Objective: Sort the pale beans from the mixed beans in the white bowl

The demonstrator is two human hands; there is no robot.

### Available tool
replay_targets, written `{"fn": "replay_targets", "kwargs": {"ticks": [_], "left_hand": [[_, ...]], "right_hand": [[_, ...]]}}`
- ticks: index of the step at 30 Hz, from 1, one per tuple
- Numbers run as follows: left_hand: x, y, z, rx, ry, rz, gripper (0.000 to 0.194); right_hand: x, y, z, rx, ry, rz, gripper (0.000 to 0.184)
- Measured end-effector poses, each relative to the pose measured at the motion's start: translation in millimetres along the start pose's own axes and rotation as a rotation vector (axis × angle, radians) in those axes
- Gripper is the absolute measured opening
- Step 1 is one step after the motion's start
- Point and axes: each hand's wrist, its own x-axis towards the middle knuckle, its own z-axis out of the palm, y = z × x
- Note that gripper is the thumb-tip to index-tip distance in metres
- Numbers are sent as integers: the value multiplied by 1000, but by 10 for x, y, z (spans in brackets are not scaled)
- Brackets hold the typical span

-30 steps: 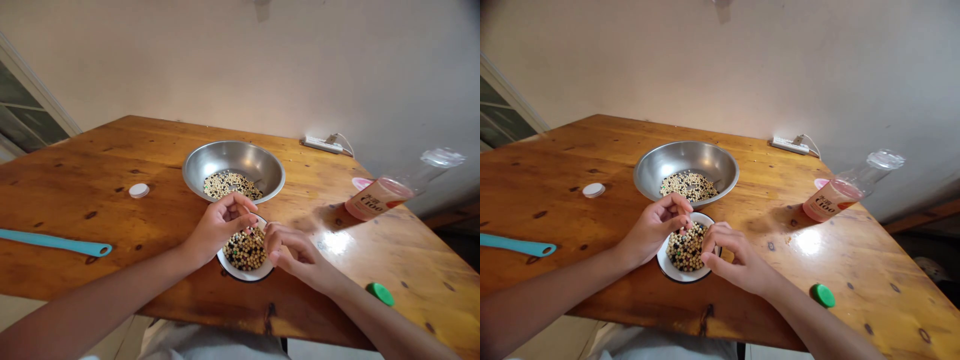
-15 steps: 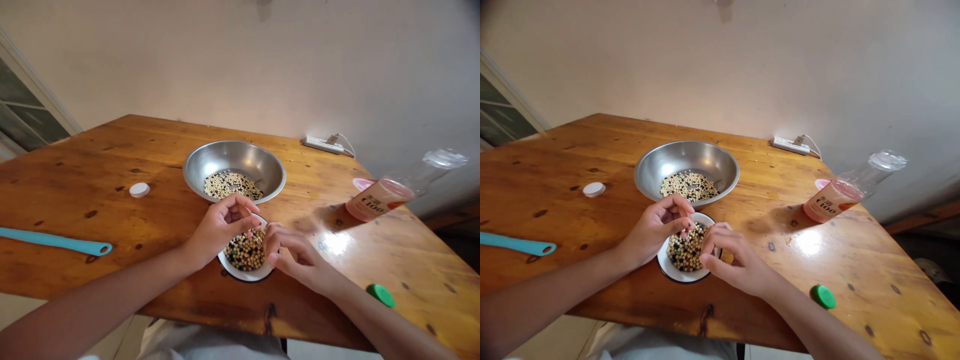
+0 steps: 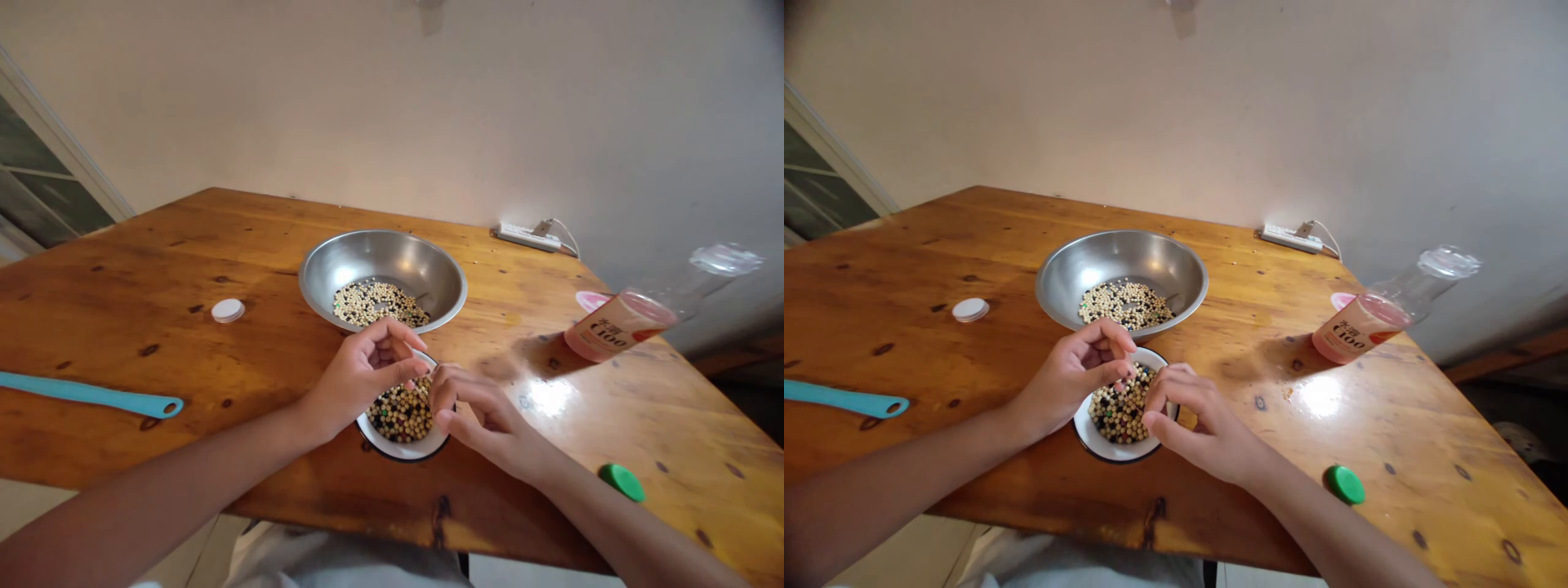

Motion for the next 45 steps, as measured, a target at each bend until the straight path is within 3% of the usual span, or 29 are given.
{"fn": "replay_targets", "kwargs": {"ticks": [6, 12, 28, 35, 41, 45], "left_hand": [[-21, 15, 20, 34, -27, 18, 25], [-49, 3, 1, 116, -48, 0, 25], [-41, 16, 6, 72, -41, -16, 19], [-66, 14, 27, 112, 17, 47, 19], [-39, -32, 23, 7, 119, 68, 17], [-33, -25, 16, 47, 97, 39, 14]], "right_hand": [[30, 64, 51, -226, 19, -131, 25], [21, 73, 66, -305, -28, -182, 16], [-6, 63, 35, -206, 58, -134, 12], [6, 58, 34, -215, 57, -126, 20], [-17, 93, 30, -169, 84, -82, 20], [-18, 99, 19, -114, 117, -40, 23]]}}
